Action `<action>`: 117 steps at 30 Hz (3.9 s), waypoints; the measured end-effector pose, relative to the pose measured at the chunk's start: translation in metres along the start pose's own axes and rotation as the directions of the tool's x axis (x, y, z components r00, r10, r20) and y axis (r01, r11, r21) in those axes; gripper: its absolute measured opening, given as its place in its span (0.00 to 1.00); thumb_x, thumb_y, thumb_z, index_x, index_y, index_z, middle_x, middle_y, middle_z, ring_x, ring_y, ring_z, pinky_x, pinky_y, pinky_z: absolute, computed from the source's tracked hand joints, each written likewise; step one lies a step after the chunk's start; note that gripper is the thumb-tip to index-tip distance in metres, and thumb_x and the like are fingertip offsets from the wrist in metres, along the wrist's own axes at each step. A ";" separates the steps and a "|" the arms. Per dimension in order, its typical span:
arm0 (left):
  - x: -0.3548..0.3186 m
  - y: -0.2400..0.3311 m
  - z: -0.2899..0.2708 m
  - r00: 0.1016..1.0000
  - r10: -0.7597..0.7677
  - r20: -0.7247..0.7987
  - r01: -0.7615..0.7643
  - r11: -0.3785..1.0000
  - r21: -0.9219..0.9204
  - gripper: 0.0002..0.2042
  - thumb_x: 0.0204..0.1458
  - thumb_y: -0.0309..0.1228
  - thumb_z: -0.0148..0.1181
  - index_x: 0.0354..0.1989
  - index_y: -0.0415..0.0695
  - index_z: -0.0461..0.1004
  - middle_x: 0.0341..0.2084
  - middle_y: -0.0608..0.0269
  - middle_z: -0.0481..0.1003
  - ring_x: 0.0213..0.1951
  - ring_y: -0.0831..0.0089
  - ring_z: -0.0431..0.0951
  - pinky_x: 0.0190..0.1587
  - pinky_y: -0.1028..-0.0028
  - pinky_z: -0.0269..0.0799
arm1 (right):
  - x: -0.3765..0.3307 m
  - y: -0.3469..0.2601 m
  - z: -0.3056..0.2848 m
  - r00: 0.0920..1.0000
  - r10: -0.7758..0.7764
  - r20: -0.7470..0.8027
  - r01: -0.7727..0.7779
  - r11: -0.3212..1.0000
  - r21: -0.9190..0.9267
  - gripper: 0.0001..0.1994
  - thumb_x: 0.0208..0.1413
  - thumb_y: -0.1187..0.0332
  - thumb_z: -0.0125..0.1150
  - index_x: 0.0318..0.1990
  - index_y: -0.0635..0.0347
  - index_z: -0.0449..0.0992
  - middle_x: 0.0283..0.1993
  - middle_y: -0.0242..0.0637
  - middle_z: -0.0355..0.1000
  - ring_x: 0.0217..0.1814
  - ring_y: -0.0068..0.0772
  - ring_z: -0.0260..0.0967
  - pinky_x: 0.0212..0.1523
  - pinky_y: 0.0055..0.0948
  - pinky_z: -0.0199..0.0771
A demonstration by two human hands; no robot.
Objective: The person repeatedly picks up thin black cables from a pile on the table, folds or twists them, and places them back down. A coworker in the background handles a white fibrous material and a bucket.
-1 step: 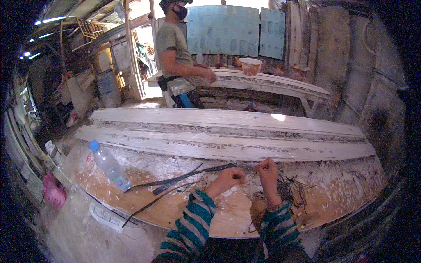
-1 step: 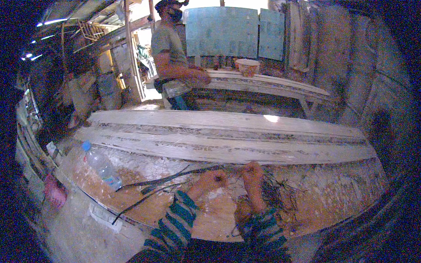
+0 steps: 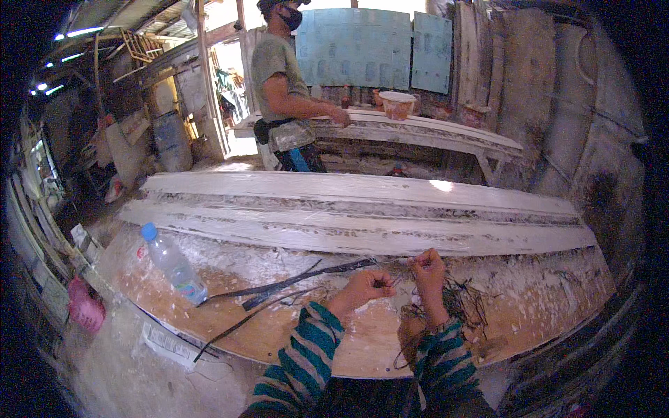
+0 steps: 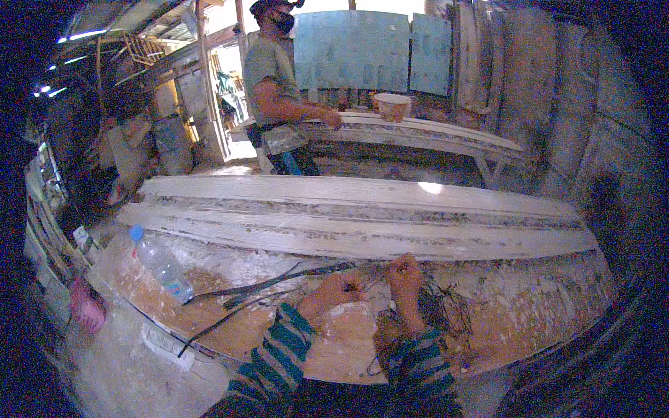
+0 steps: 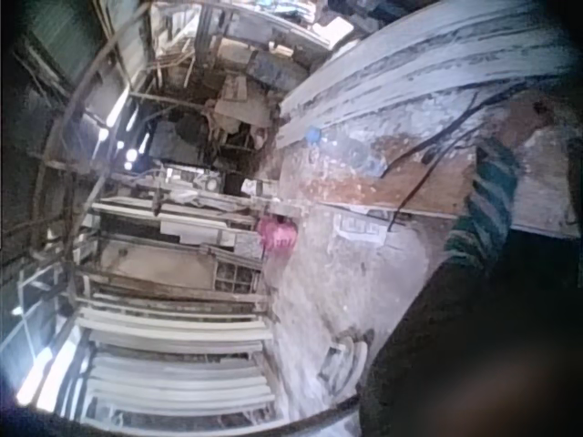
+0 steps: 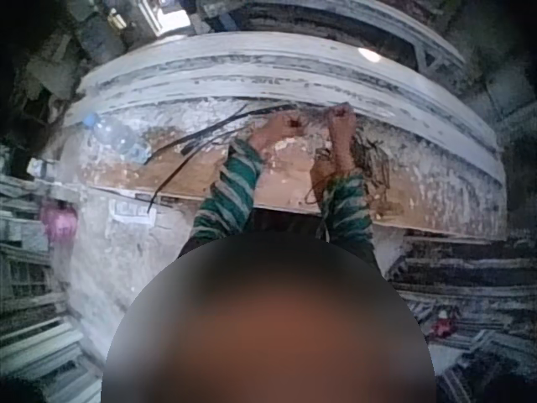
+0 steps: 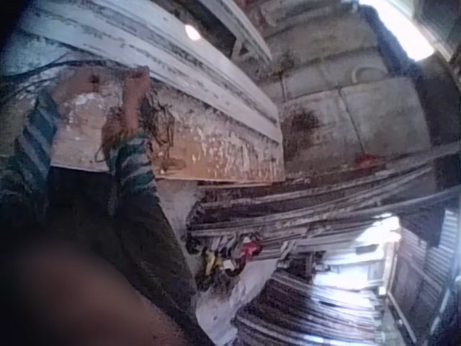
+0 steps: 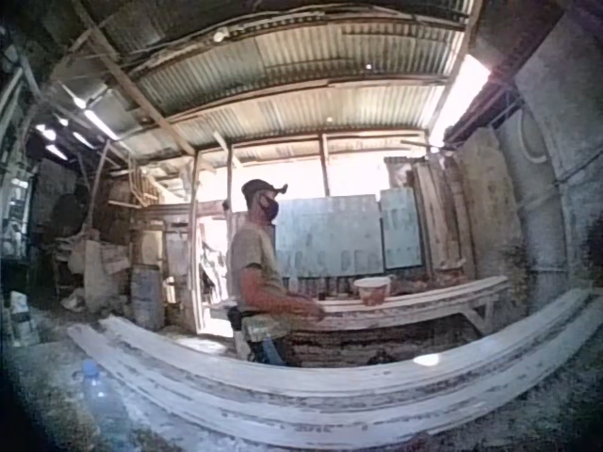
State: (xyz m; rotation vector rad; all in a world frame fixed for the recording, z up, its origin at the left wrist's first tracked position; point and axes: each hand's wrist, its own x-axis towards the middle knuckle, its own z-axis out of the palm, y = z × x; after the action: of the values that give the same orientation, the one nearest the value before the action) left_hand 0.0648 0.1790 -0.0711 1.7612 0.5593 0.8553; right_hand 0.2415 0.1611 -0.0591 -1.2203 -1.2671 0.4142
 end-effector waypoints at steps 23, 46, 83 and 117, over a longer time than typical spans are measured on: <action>-0.004 0.015 -0.034 0.666 -0.010 -0.746 0.085 0.994 0.062 0.09 0.40 0.31 0.63 0.22 0.40 0.69 0.17 0.68 0.70 0.20 0.81 0.65 0.25 0.79 0.61 | -0.012 -0.035 0.003 0.858 0.179 0.482 -0.311 0.928 0.207 0.04 0.44 0.73 0.61 0.28 0.61 0.73 0.28 0.28 0.70 0.32 0.20 0.64 0.37 0.20 0.63; -0.003 0.023 -0.011 0.766 -0.012 -0.643 0.143 0.978 0.151 0.05 0.41 0.26 0.63 0.23 0.37 0.74 0.18 0.63 0.74 0.21 0.80 0.71 0.25 0.80 0.66 | -0.025 -0.049 0.009 0.776 0.015 0.630 -0.191 0.959 0.211 0.05 0.37 0.77 0.65 0.23 0.61 0.73 0.31 0.32 0.71 0.38 0.25 0.66 0.42 0.27 0.64; -0.001 0.004 0.004 0.999 -0.006 0.041 0.018 0.948 -0.318 0.08 0.46 0.35 0.59 0.28 0.44 0.71 0.23 0.74 0.69 0.27 0.84 0.65 0.32 0.82 0.62 | 0.005 0.001 -0.001 0.985 -0.145 -0.099 0.108 0.945 -0.310 0.03 0.45 0.71 0.59 0.27 0.60 0.74 0.25 0.32 0.67 0.27 0.22 0.62 0.31 0.23 0.62; -0.006 0.022 -0.014 0.792 -0.006 -0.610 0.097 0.988 0.117 0.08 0.43 0.30 0.62 0.27 0.38 0.75 0.21 0.66 0.74 0.25 0.81 0.70 0.28 0.80 0.66 | -0.017 -0.036 0.012 0.910 0.026 0.415 -0.133 0.964 0.231 0.06 0.44 0.76 0.60 0.24 0.60 0.68 0.28 0.29 0.67 0.29 0.20 0.64 0.33 0.20 0.64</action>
State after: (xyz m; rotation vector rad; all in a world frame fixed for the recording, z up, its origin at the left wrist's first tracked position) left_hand 0.0497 0.1761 -0.0497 1.5620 1.1114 1.3880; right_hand 0.2127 0.1393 -0.0381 -0.9956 -1.4659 0.9033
